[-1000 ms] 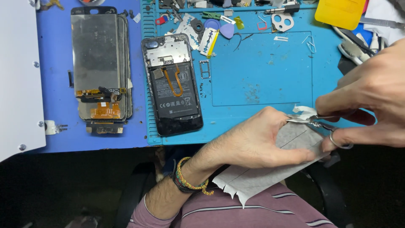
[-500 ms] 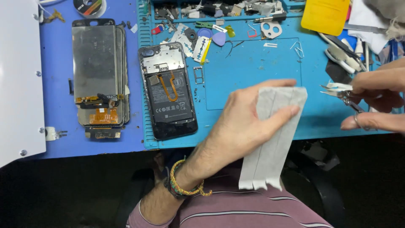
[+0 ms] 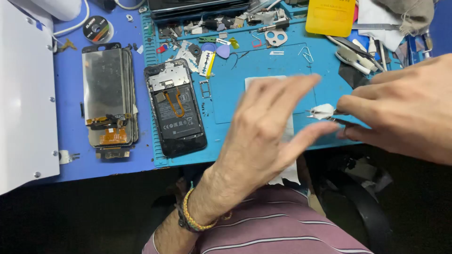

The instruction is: Applying masking tape to a cracked phone screen and preparing a paper template using scissors

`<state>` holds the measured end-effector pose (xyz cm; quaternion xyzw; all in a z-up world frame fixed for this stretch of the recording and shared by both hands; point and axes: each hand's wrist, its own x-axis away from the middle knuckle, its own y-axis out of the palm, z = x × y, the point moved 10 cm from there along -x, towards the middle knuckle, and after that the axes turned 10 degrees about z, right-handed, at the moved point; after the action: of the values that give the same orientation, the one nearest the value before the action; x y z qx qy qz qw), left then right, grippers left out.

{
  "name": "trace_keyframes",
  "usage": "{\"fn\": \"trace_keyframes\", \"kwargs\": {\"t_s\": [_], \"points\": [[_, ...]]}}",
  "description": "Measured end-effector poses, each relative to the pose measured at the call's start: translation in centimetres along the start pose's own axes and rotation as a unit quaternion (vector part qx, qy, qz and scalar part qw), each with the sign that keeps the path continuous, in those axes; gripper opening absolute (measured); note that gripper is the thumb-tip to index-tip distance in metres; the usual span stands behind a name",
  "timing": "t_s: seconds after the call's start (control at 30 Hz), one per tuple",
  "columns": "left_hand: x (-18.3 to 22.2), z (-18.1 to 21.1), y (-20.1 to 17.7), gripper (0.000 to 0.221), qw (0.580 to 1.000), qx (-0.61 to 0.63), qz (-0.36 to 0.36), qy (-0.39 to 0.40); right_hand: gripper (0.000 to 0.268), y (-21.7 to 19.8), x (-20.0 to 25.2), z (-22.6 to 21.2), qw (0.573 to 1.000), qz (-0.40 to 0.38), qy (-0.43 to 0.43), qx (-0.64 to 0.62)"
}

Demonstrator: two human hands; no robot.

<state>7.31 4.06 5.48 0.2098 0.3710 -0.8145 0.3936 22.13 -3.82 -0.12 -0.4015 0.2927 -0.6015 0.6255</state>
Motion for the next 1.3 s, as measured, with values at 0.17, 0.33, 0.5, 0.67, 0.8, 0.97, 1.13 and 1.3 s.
{"fn": "trace_keyframes", "kwargs": {"t_s": [0.17, 0.33, 0.5, 0.67, 0.8, 0.97, 1.13, 1.3], "points": [[2.3, -0.4, 2.4, 0.026, 0.991, 0.133, -0.007, -0.032, 0.036, -2.0, 0.7, -1.4, 0.997, 0.039, -0.011, -0.068], [3.1, -0.3, -2.6, 0.009, 0.996, 0.050, 0.062, 0.028, 0.028, 3.7, 2.5, 0.4, 0.993, -0.001, 0.042, -0.113], [6.2, -2.2, -4.6, 0.024, 0.982, 0.115, 0.039, -0.145, 0.076, 4.8, 3.2, 1.5, 0.980, -0.068, 0.180, -0.044], [7.0, 1.7, -4.4, 0.023, 0.995, 0.082, 0.040, -0.029, 0.040, -5.4, 4.4, -1.3, 0.830, 0.168, 0.308, -0.434], [7.5, 7.3, -2.6, 0.033, 0.986, 0.064, 0.009, 0.155, 0.044, -1.0, 6.7, -8.0, 0.476, 0.073, 0.446, -0.754], [9.6, 8.2, -2.4, 0.028, 0.984, 0.034, 0.025, 0.173, 0.026, 4.0, 12.1, -12.2, 0.272, 0.238, 0.414, -0.835], [13.0, 9.4, -0.1, 0.027, 0.982, 0.101, -0.034, 0.153, 0.006, 2.8, 15.3, -12.6, 0.326, 0.248, 0.470, -0.782], [15.5, 11.3, 4.6, 0.040, 0.947, -0.096, -0.208, 0.226, 0.008, -2.8, 17.8, -9.7, 0.505, 0.319, 0.492, -0.633]]}}
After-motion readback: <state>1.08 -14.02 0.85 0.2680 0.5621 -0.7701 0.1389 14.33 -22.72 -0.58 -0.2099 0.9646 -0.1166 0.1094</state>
